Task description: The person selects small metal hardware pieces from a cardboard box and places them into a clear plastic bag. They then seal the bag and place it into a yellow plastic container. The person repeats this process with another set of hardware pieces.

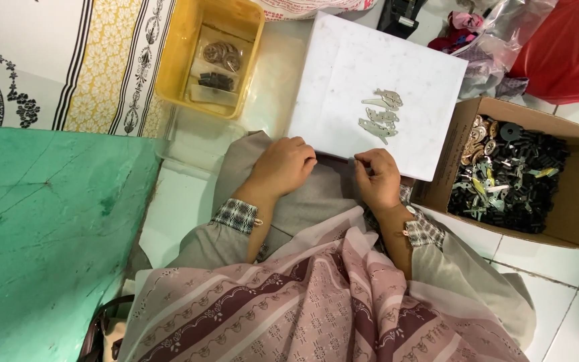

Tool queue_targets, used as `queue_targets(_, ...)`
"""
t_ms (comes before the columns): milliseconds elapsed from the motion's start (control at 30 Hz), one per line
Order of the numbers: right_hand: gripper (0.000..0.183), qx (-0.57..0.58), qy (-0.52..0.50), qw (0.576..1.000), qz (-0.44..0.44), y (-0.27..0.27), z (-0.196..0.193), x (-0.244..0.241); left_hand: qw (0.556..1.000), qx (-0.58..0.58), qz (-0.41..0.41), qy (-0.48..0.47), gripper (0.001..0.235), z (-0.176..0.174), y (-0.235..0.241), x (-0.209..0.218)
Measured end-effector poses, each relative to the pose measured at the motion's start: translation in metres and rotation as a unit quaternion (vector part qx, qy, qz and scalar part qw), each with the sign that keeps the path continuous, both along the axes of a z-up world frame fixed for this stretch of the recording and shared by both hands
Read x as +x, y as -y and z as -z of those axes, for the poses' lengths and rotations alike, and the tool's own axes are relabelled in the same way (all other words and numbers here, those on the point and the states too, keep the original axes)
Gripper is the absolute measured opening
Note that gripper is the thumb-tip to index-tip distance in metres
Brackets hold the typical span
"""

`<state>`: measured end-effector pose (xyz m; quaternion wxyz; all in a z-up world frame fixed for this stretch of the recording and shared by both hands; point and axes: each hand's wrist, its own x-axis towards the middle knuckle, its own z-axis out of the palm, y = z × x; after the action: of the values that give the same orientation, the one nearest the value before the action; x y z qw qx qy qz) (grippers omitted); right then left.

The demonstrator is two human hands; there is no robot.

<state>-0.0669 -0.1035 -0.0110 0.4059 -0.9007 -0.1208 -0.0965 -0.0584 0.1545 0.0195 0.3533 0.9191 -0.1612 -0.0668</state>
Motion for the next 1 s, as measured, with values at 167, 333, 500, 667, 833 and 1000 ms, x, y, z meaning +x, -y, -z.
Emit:
queue_targets(167, 0.012, 0.004, 0.015, 1.000, 0.013, 0.000, 0.004, -0.002, 1.000, 0.015, 0.013, 0.016, 0.015, 0.007, 0.001, 0.005)
queue_targets(333, 0.013, 0.006, 0.014, 1.000, 0.004, -0.002, 0.000, -0.006, 0.999, 0.031, 0.018, 0.019, 0.014, -0.002, 0.000, -0.001)
queue_targets(500, 0.013, 0.004, -0.086, 0.996, -0.027, -0.033, -0.037, 0.007, 0.999, -0.006, -0.009, 0.033, 0.011, -0.009, -0.006, 0.000)
queue_targets(667, 0.014, -0.061, -0.044, 0.992, -0.103, -0.088, -0.052, 0.066, 0.987, -0.071, -0.116, 0.084, 0.017, 0.020, -0.018, 0.028)
queue_targets(833, 0.014, -0.167, 0.059, 0.969, -0.170, -0.136, -0.014, 0.163, 0.976, -0.088, -0.198, 0.001, 0.031, 0.051, -0.016, 0.053)
queue_targets(1000, 0.020, -0.338, 0.180, 0.914, -0.134, -0.171, 0.019, 0.235, 0.974, -0.091, -0.197, -0.068, 0.044, 0.059, -0.013, 0.057)
